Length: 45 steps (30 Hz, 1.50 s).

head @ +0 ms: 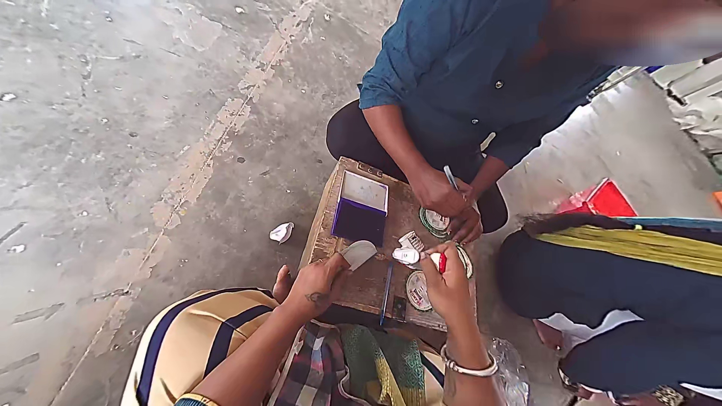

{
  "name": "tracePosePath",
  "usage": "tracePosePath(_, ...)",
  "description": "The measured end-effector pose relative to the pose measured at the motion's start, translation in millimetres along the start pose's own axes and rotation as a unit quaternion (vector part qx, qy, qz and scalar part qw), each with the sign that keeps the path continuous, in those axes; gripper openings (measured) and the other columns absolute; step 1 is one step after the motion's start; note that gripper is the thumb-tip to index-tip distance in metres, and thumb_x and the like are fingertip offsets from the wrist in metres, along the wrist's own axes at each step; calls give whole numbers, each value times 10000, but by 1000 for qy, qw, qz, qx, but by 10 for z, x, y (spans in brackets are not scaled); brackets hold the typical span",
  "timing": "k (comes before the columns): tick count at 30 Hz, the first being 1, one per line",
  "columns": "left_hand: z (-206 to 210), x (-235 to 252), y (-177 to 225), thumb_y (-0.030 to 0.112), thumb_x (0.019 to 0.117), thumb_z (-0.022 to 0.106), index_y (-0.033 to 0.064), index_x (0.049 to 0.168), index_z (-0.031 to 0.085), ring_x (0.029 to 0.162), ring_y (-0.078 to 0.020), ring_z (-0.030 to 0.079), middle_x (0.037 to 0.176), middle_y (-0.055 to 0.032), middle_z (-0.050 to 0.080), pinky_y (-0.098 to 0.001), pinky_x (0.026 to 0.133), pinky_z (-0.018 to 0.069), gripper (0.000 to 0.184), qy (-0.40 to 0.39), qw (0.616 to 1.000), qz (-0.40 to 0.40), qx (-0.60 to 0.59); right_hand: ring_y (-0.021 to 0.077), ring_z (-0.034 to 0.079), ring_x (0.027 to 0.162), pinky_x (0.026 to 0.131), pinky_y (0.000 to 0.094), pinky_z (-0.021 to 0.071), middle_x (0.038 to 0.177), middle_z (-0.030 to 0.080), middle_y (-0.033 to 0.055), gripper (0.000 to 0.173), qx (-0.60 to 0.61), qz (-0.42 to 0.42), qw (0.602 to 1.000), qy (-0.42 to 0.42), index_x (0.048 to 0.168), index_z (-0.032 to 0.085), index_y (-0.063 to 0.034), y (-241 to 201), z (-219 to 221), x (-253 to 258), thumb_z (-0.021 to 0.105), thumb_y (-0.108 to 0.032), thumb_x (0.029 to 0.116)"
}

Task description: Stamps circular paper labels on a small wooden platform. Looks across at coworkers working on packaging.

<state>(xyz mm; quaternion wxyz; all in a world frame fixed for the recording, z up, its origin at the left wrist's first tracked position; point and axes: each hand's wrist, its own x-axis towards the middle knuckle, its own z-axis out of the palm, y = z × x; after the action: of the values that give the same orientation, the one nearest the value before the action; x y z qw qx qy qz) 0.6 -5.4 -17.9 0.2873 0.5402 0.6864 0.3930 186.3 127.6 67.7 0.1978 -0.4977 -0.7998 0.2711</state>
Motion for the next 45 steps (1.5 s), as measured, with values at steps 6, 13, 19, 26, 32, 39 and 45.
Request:
tracePosePath(6, 252, -72, -11, 178, 972, 616, -56, 1365, 570, 718, -382, 747, 887, -183, 759, -529, 620, 591, 460, 121, 980, 108, 116, 275, 668, 819, 741, 455, 548, 957, 665, 215, 380, -23, 47, 997, 60, 1269, 535, 124, 293, 241, -596, 472, -169, 1036)
tracePosePath(13, 418, -165, -57, -104, 872, 624, 8, 1060, 765, 1063, -400, 730, 1109, -187, 758, -550, 811, 598, 260, 85, 968, 179, 153, 488, 632, 1134, 979, 563, 496, 1236, 609, 362, 435, -131, 213, 946, 207, 1352, 480, 162, 950, -22, -720, 555, -129, 1038)
tracePosePath(19, 333, -219, -174, -23, 885, 595, 37, 1049, 775, 982, -335, 765, 1056, -141, 781, -465, 782, 618, 251, 137, 938, 277, 156, 604, 436, 1305, 1010, 695, 376, 1453, 431, 406, 577, -133, 232, 953, 144, 1400, 551, 65, 864, -95, -896, 668, -308, 976)
tracePosePath(26, 271, -444, 69, 56, 1039, 490, 106, 1118, 722, 1122, -231, 716, 1095, -88, 776, -346, 1039, 514, 251, 163, 847, 471, 182, 195, 690, 969, 792, 346, 596, 1230, 620, 144, 464, 474, 301, 817, -129, 1471, 364, 7, -1, 103, -1368, 502, -140, 1053)
tracePosePath(32, 256, -826, 199, 237, 988, 600, 32, 1354, 496, 1453, -262, 438, 1475, -203, 513, -494, 1224, 278, 432, 91, 952, 292, -19, 148, 716, 824, 649, 265, 608, 1090, 673, 123, 455, 480, 295, 826, -38, 1402, 429, 8, -206, -69, -1475, 573, 79, 976)
tracePosePath(39, 288, -900, 1262, 433, 1113, 53, 56, 1448, 409, 1058, -149, 679, 1209, -71, 659, -370, 866, 583, 617, 119, 760, -244, -591, 93, 682, 1090, 924, 255, 570, 1257, 645, 214, 601, 295, 31, 950, 93, 1436, 393, 140, -326, 238, -1778, 635, -85, 935)
tracePosePath(45, 475, -946, 1432, 263, 1133, 168, 17, 1509, 344, 1166, -143, 629, 1339, -116, 580, -327, 984, 540, 482, 91, 783, -171, -592, 138, 692, 1075, 928, 288, 564, 1243, 657, 232, 489, 231, -13, 958, 172, 1380, 456, 142, -282, 231, -1811, 606, -84, 973)
